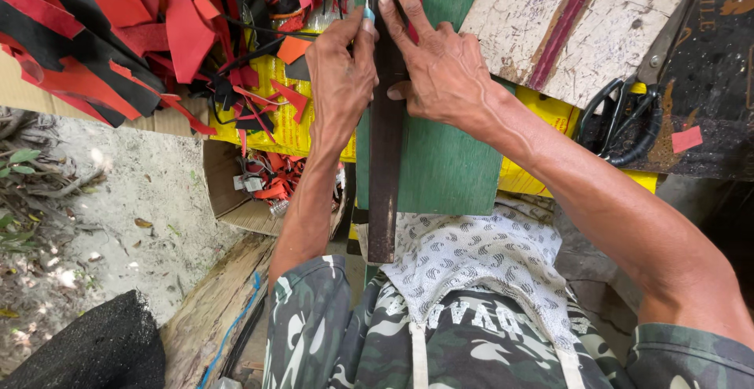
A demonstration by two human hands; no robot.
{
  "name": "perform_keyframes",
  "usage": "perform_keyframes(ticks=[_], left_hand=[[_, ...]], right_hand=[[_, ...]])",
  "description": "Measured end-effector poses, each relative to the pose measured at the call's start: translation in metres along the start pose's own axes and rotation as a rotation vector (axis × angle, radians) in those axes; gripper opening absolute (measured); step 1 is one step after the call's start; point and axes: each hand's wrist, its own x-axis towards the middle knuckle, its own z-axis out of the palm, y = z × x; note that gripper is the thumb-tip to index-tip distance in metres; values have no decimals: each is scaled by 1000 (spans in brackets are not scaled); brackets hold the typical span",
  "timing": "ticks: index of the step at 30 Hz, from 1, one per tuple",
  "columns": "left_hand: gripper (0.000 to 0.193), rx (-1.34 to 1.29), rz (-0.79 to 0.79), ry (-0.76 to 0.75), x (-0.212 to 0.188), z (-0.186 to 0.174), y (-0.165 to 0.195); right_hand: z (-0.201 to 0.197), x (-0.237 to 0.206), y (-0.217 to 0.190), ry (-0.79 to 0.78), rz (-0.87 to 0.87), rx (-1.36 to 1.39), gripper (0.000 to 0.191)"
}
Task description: The person uses a utility knife to cut red and black material strips along a straightedge on a green cutting board. They repeatedly position new strips, cut them, and set the cut pieces aside on the work surface.
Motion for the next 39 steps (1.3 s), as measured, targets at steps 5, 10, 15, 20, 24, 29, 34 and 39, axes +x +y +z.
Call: perform_keyframes(ticks=[5, 10, 15, 20, 24, 29, 34, 39], left_hand=[[25, 52, -34, -28, 1, -3, 3], [24, 116, -4, -44, 6, -4, 7], [23, 261, 144, -56, 12, -6, 6], [19, 275, 137, -69, 10, -7, 6], [19, 272, 178, -48, 7, -6, 5], [17, 285, 97, -69, -7, -8, 5], [15, 292, 117, -40, -29, -9, 4], [16, 317, 75, -48, -36, -9, 1]], right_hand=[[-3, 1, -2, -28, 14, 7, 125], [-6, 0, -3, -27, 15, 9, 122], [-6, 1, -4, -22, 22, -2, 120], [-7, 1, -4, -27, 30, 8, 120], [-7, 1, -5, -32, 27, -15, 120], [-6, 1, -5, -20, 19, -19, 121], [-5, 1, -6, -19, 25, -41, 120], [-5, 1, -8, -4, 18, -49, 119]])
